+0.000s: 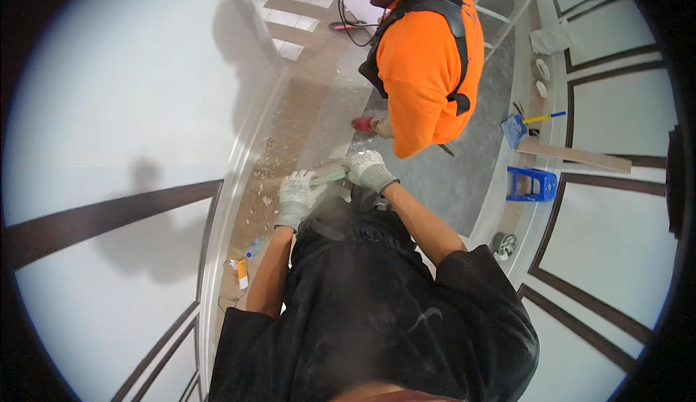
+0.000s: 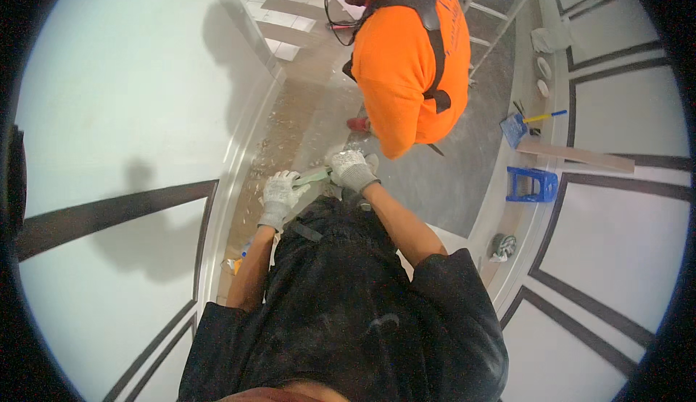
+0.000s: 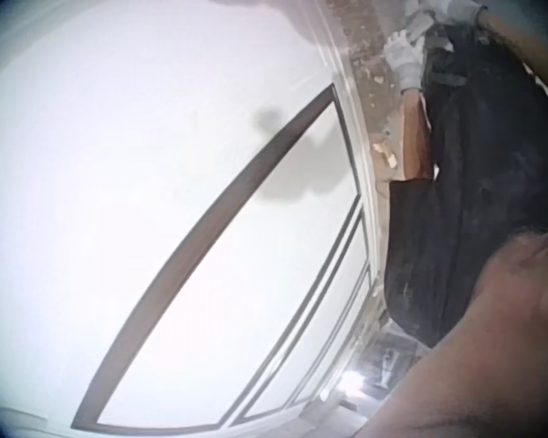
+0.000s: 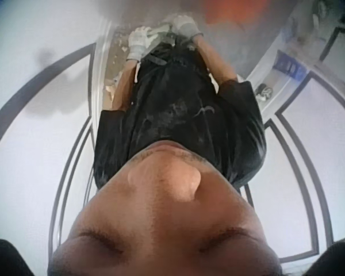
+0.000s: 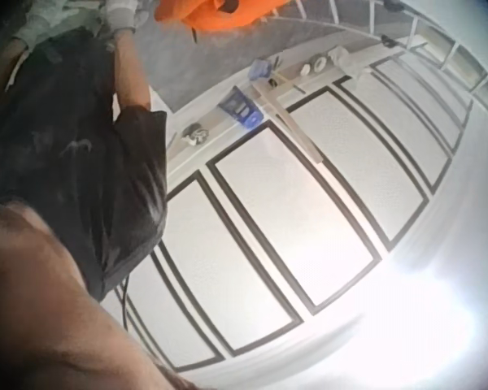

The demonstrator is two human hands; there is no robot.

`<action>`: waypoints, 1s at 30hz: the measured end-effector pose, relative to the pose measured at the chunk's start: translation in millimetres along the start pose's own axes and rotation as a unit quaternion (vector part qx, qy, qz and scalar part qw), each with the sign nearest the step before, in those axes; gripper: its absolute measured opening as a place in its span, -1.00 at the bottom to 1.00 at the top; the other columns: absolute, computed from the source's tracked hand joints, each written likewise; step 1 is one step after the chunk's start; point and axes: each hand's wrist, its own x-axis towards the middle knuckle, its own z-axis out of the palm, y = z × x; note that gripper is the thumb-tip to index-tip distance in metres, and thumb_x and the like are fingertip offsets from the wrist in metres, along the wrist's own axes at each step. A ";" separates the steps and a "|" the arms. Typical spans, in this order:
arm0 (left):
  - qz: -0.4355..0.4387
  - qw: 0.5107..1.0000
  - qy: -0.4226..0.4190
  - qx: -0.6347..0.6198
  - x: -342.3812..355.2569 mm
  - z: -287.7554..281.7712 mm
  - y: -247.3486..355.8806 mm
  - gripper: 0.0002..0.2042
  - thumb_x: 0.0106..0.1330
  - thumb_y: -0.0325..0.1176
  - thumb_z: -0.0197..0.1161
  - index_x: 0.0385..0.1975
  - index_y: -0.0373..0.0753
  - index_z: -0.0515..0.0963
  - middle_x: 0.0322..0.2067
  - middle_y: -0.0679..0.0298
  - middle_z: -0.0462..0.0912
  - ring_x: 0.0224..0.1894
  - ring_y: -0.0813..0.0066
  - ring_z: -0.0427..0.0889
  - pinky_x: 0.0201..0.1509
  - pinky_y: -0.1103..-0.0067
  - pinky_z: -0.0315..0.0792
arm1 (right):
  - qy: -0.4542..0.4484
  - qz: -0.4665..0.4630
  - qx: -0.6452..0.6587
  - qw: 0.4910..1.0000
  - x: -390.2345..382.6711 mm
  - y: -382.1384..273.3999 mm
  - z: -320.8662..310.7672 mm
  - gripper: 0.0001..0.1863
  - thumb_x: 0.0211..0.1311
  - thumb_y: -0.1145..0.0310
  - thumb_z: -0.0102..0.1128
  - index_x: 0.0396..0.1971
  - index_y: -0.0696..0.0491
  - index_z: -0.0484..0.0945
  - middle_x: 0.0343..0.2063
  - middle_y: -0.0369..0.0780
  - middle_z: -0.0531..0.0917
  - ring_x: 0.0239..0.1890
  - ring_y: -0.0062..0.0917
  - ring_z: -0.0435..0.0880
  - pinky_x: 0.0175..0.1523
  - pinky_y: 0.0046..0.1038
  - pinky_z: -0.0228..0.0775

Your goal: The person assembles an angle grinder by attaching a cutting disc and then uses it to cut along a marked line on a white tile while sitting on the floor.

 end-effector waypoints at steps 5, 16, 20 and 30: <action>-0.001 1.000 -0.009 0.003 2.0 -2.9 1.4 -0.52 0.32 0.14 0.42 0.02 -0.10 0.70 -0.04 0.17 0.73 0.09 0.10 0.67 0.21 0.17 0.49 | 0.006 0.001 0.012 1.000 -11.7 -11.8 -21.7 -0.67 0.15 0.25 0.32 -0.08 -0.11 0.85 -0.22 -0.07 0.84 -0.11 -0.11 0.84 0.08 -0.07 0.67; 0.028 1.000 -0.008 0.006 3.5 1.0 -4.4 -0.55 0.33 0.13 0.41 -0.02 -0.11 0.71 -0.09 0.19 0.74 0.03 0.10 0.69 0.14 0.19 0.52 | -0.047 0.035 0.013 0.998 -5.4 -15.5 -24.9 -0.58 0.24 0.20 0.36 0.12 -0.30 0.81 -0.10 -0.12 0.84 -0.01 -0.19 0.84 0.13 -0.10 0.65; 0.008 0.999 -0.033 -0.009 3.6 0.8 -6.3 -0.53 0.32 0.13 0.43 0.02 -0.10 0.69 -0.06 0.21 0.70 0.09 0.14 0.66 0.20 0.19 0.49 | -0.047 0.036 0.025 0.998 -7.3 -17.3 -24.4 -0.58 0.23 0.20 0.36 0.11 -0.30 0.81 -0.10 -0.12 0.85 -0.01 -0.18 0.84 0.13 -0.10 0.65; -0.002 1.000 -0.016 -0.007 2.7 -10.7 7.0 -0.53 0.33 0.12 0.42 0.03 -0.11 0.71 -0.06 0.18 0.75 0.09 0.12 0.68 0.21 0.22 0.51 | -0.053 0.034 0.036 0.997 -12.0 -16.3 -35.0 -0.57 0.22 0.22 0.35 0.11 -0.33 0.81 -0.10 -0.11 0.84 0.03 -0.17 0.82 0.14 -0.11 0.64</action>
